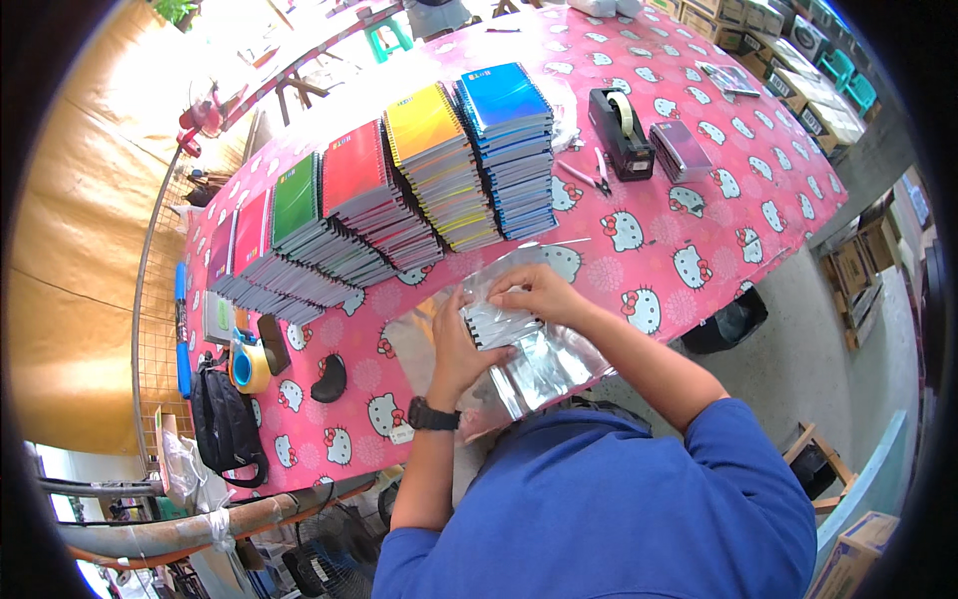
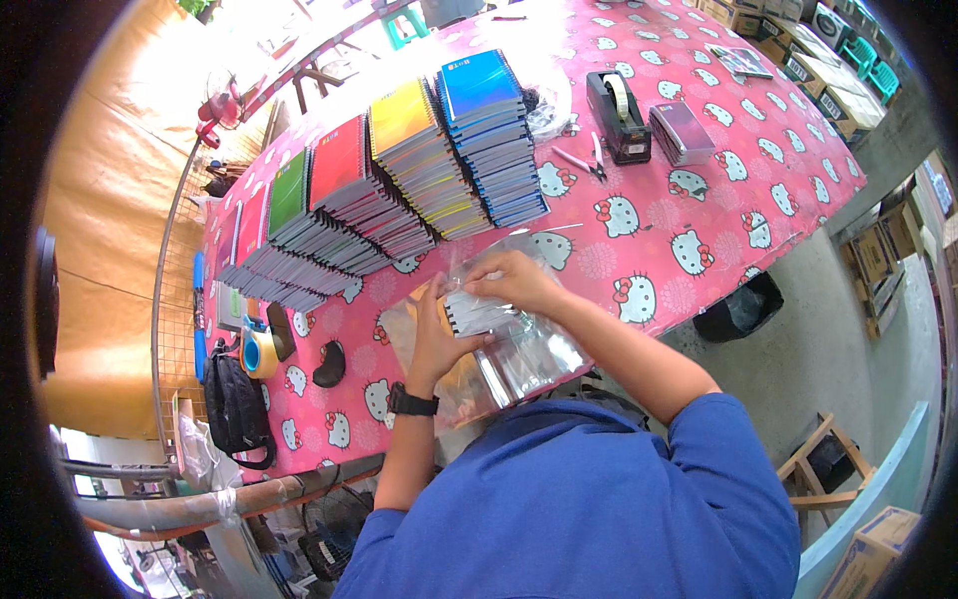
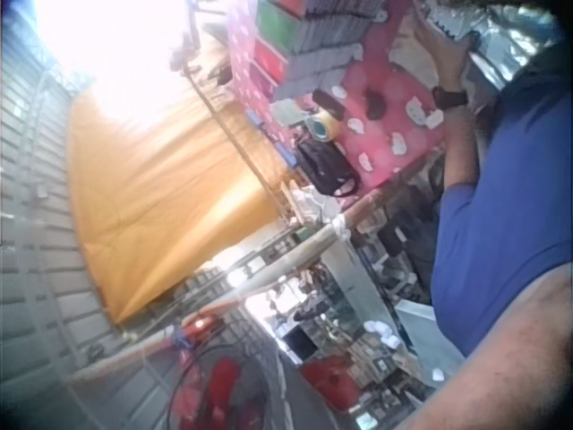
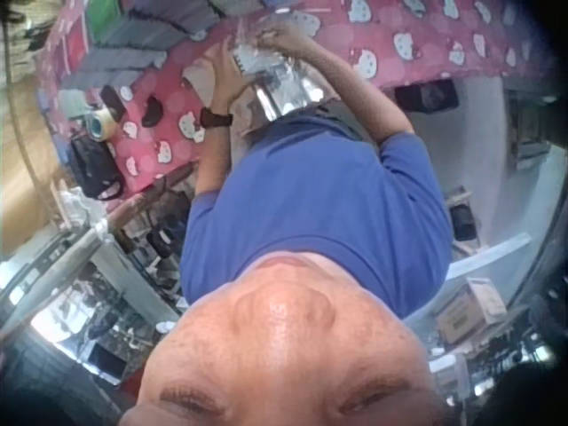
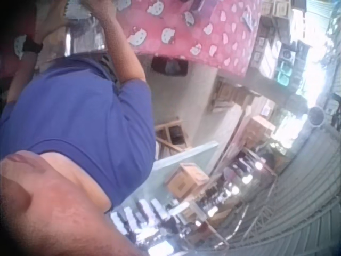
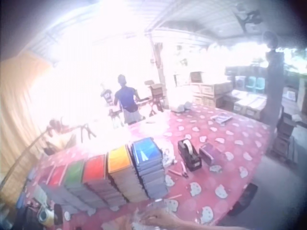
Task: The person stacks several small notebooks of different colors, places them inside a clear plastic bag, and seals the bag with tape from a dispenser.
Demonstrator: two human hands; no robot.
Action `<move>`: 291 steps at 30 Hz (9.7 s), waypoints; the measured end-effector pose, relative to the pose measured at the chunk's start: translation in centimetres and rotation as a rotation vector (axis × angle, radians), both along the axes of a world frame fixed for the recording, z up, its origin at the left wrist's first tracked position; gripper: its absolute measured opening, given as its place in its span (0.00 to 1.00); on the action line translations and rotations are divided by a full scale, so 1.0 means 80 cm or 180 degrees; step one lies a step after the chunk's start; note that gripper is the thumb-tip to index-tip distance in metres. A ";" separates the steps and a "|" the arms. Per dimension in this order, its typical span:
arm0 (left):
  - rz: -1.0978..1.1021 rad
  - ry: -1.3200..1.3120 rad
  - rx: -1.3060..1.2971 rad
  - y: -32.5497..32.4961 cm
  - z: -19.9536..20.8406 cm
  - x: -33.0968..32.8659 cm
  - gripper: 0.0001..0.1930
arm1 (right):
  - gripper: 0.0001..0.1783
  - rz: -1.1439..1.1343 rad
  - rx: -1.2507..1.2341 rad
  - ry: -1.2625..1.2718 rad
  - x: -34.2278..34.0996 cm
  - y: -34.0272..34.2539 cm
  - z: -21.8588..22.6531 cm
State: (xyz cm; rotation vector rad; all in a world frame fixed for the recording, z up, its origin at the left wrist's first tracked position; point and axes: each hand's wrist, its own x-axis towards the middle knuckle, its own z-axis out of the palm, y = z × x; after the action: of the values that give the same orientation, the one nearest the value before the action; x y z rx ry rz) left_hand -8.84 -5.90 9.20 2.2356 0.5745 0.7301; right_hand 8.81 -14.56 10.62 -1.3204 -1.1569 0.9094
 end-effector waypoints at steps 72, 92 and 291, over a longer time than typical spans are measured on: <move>0.0839 0.1418 0.0674 -0.118 0.034 0.011 0.47 | 0.30 0.3148 -0.1771 -0.3145 0.070 0.118 -0.002; -0.0538 -0.0900 -0.1242 -0.056 0.027 0.038 0.54 | 0.46 0.0232 -0.0380 0.1520 0.035 -0.081 -0.017; 0.0439 -0.1120 -0.0619 -0.064 0.003 0.048 0.21 | 0.13 -0.1030 0.0323 -0.1900 -0.012 -0.076 0.017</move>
State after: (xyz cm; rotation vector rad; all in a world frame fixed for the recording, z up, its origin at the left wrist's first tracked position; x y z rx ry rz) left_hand -5.00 -11.00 9.45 1.8471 0.5985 1.0630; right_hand 7.81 -20.66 11.97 -1.6906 -1.3560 0.2136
